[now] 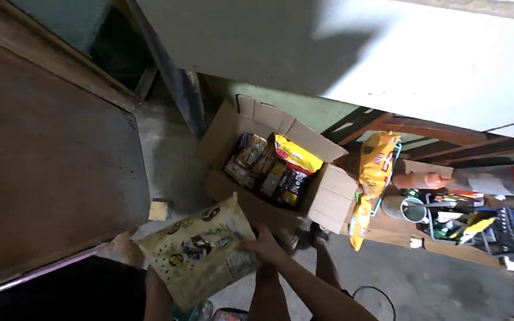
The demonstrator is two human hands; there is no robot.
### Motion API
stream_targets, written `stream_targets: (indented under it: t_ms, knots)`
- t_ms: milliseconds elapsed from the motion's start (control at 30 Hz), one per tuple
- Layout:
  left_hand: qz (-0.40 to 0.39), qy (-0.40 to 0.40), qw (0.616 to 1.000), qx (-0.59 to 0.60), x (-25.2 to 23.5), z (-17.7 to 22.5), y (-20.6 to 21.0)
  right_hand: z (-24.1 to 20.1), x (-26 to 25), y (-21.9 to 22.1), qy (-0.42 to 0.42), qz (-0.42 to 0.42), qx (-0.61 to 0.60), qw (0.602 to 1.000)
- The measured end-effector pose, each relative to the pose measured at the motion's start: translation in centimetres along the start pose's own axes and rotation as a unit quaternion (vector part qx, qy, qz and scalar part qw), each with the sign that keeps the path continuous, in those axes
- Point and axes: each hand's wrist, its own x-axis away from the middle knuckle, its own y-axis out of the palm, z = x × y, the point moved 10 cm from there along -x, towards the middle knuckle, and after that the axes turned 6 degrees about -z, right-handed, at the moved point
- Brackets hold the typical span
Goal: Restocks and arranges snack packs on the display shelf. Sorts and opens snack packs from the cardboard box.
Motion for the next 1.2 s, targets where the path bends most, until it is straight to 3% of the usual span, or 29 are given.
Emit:
stream_targets:
  t_ms: [133, 233, 367, 467, 567, 900, 1067, 1200]
  knots:
    - [0.017, 0.184, 0.982, 0.039, -0.7, -1.1, -0.5, 0.7, 0.9, -1.7, 0.004, 0.029, -0.072, 0.997]
    - [0.023, 0.214, 0.977, -0.008, 0.7, -0.3, 0.0, -0.4, 2.4, -2.7, 0.005, 0.051, -0.083, 0.995]
    - [-0.002, 0.248, 0.968, 0.021, 3.7, 2.5, 1.1, -1.9, 4.1, -4.3, -0.017, 0.093, -0.113, 0.989]
    - [-0.005, 0.236, 0.971, 0.031, 5.7, 3.4, 1.5, -2.8, 5.5, -4.5, -0.029, 0.099, -0.131, 0.986]
    - [0.009, 0.203, 0.979, -0.033, 6.3, 2.9, 1.4, -2.6, 6.5, -4.6, -0.025, 0.107, -0.114, 0.987]
    - [-0.011, 0.058, 0.998, 0.008, 0.9, -6.7, -2.5, -0.6, 5.1, 0.1, 0.002, -0.027, 0.036, 0.999]
    - [-0.113, 0.037, 0.992, 0.047, 1.4, -5.9, -1.8, -1.7, 4.3, 1.3, -0.019, -0.06, 0.076, 0.995]
    - [-0.114, 0.066, 0.991, 0.037, 1.5, -4.8, -2.6, -3.2, 4.4, 1.5, -0.066, -0.069, 0.097, 0.991]
